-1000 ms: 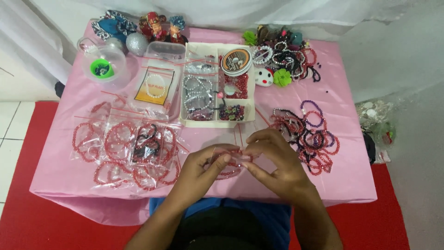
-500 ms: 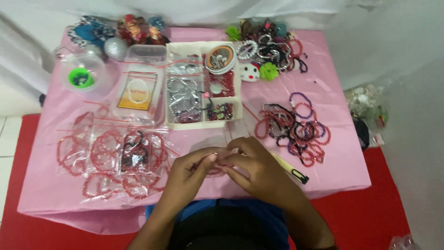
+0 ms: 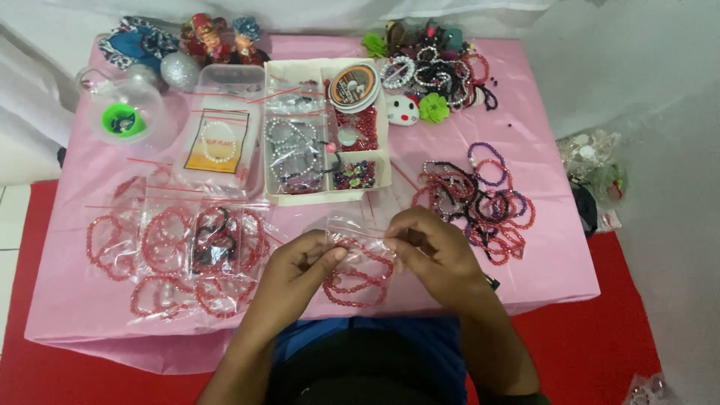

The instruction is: The person places beaded bracelets one at a time into individual small plastic zipper bags on a pink table. They handle several bracelets from a pile, ensuring each is sealed inside its own bag.

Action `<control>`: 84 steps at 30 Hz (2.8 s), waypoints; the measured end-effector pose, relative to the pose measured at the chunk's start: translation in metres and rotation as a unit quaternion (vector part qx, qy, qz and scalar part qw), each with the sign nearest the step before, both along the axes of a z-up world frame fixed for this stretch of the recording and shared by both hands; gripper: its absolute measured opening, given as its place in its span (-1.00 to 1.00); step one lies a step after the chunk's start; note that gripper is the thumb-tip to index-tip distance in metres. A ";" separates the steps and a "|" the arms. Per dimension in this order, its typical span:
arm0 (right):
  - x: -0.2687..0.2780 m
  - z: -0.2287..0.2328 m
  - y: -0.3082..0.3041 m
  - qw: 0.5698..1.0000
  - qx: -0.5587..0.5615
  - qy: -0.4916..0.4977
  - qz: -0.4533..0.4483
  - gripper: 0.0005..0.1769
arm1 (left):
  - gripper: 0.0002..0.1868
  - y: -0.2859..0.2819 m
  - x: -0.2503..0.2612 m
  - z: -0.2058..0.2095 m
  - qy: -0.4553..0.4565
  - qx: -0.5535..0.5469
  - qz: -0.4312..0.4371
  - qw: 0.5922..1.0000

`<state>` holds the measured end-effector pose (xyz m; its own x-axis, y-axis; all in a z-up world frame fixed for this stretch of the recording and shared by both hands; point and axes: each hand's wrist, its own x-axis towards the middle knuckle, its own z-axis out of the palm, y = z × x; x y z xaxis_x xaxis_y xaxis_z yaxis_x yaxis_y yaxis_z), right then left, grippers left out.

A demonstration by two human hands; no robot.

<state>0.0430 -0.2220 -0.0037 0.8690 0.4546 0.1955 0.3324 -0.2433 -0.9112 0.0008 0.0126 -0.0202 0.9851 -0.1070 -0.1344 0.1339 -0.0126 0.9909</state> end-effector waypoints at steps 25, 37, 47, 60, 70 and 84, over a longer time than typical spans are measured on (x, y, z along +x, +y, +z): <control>-0.049 -0.015 0.028 0.966 -0.135 -0.218 -0.031 -0.88 | -0.92 -0.015 -0.027 -0.010 -0.363 0.243 0.030 0.899; -0.066 -0.019 0.032 0.981 -0.096 -0.169 -0.013 -0.79 | -0.84 0.008 -0.032 -0.010 -0.399 0.238 0.086 0.881; -0.069 -0.056 0.010 0.986 -0.092 0.074 -0.119 -0.73 | -0.77 0.112 -0.060 0.009 -0.273 0.168 0.494 0.808; -0.043 -0.120 0.042 0.917 -0.341 -0.203 -0.045 -0.31 | -0.37 0.120 0.019 0.005 -0.158 0.514 0.264 0.801; -0.078 -0.133 0.025 0.900 -0.366 -0.238 -0.010 -0.22 | -0.36 0.098 0.009 -0.036 -0.073 0.523 0.200 0.825; -0.053 -0.129 0.029 0.904 -0.336 -0.230 -0.130 -0.45 | -0.67 0.064 -0.011 -0.026 -0.283 0.493 0.279 0.774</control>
